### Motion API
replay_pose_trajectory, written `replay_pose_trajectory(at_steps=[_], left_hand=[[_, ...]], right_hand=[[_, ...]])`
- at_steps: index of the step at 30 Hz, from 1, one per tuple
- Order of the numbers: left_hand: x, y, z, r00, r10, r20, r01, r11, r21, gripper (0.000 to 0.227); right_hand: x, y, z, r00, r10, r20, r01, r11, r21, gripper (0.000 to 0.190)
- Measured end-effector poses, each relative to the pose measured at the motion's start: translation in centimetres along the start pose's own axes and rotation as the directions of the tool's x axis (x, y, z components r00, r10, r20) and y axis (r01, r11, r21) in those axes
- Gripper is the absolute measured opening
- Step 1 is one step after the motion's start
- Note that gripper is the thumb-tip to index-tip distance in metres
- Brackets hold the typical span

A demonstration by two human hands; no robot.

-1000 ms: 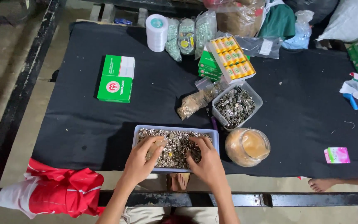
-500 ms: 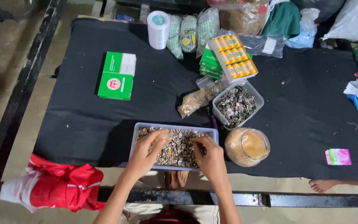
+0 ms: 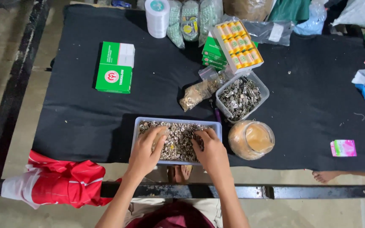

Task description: Sorting small metal eyelets from a tray into a container or bag.

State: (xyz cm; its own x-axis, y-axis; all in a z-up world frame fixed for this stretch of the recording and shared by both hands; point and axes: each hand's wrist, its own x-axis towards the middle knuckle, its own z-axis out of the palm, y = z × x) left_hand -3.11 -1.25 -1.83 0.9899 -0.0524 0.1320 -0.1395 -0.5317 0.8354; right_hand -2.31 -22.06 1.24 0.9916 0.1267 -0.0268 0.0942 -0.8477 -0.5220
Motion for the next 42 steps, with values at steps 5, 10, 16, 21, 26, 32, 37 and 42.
replay_pose_trajectory(at_steps=[5,10,16,21,26,32,37,42], left_hand=[[-0.4,-0.1,-0.5,0.999,0.002,0.040,0.000,0.998,-0.061,0.032],[-0.2,-0.4,-0.3,0.999,-0.037,0.038,0.041,0.992,-0.120,0.033],[0.0,-0.6,-0.2,0.996,-0.012,0.093,0.012,1.000,-0.001,0.033],[0.1,-0.4,-0.5,0.995,0.036,0.090,-0.035,0.999,-0.018,0.032],[-0.1,-0.7,-0.2,0.998,0.020,0.065,-0.015,0.997,-0.079,0.031],[0.0,-0.9,-0.2,0.999,0.031,0.024,-0.028,0.991,-0.128,0.032],[0.1,-0.6,-0.3,0.995,0.087,0.050,-0.085,0.995,-0.052,0.031],[0.1,0.3,-0.5,0.985,0.148,0.093,-0.140,0.986,-0.092,0.039]], right_hand=[[0.4,1.1,1.8,0.999,0.014,-0.035,-0.012,0.998,0.065,0.015],[-0.2,0.7,1.2,0.994,0.014,-0.110,0.008,0.980,0.197,0.011],[-0.3,2.3,2.3,0.988,0.071,-0.134,-0.026,0.949,0.315,0.011],[0.0,1.7,1.9,0.986,0.069,-0.149,-0.024,0.960,0.280,0.010],[0.3,0.6,1.9,0.982,0.048,-0.183,-0.014,0.983,0.181,0.014],[0.4,0.1,1.4,0.996,-0.022,-0.086,0.032,0.992,0.119,0.018],[0.3,0.5,1.7,0.993,-0.010,-0.114,0.026,0.990,0.142,0.018],[-0.2,-0.9,-0.5,0.992,0.112,-0.050,-0.077,0.887,0.455,0.016]])
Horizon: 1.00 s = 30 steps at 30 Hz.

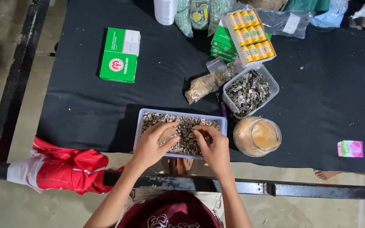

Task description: Sorting small metal eyelets from a tray into a container or bag.

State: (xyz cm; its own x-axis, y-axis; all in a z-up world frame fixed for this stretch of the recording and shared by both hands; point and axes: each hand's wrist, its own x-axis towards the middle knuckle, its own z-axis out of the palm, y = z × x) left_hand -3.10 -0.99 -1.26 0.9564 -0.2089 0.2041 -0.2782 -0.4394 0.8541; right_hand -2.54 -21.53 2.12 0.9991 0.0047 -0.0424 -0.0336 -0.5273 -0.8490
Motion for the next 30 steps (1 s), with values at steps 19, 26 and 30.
replay_pose_trajectory(at_steps=[19,26,30], left_hand=[[0.3,-1.1,2.2,0.999,0.045,0.018,-0.042,0.989,-0.144,0.030],[0.0,-1.5,2.6,0.996,0.064,-0.055,-0.067,0.995,-0.072,0.029],[-0.1,-1.2,2.5,0.994,0.078,-0.077,-0.082,0.995,-0.048,0.030]], right_hand=[[0.0,1.0,1.5,0.990,-0.032,0.138,0.015,0.992,0.123,0.013],[-0.1,0.3,1.1,0.987,-0.042,0.155,0.016,0.987,0.161,0.011],[-0.4,-0.5,0.8,0.987,-0.028,0.157,0.003,0.988,0.157,0.012]])
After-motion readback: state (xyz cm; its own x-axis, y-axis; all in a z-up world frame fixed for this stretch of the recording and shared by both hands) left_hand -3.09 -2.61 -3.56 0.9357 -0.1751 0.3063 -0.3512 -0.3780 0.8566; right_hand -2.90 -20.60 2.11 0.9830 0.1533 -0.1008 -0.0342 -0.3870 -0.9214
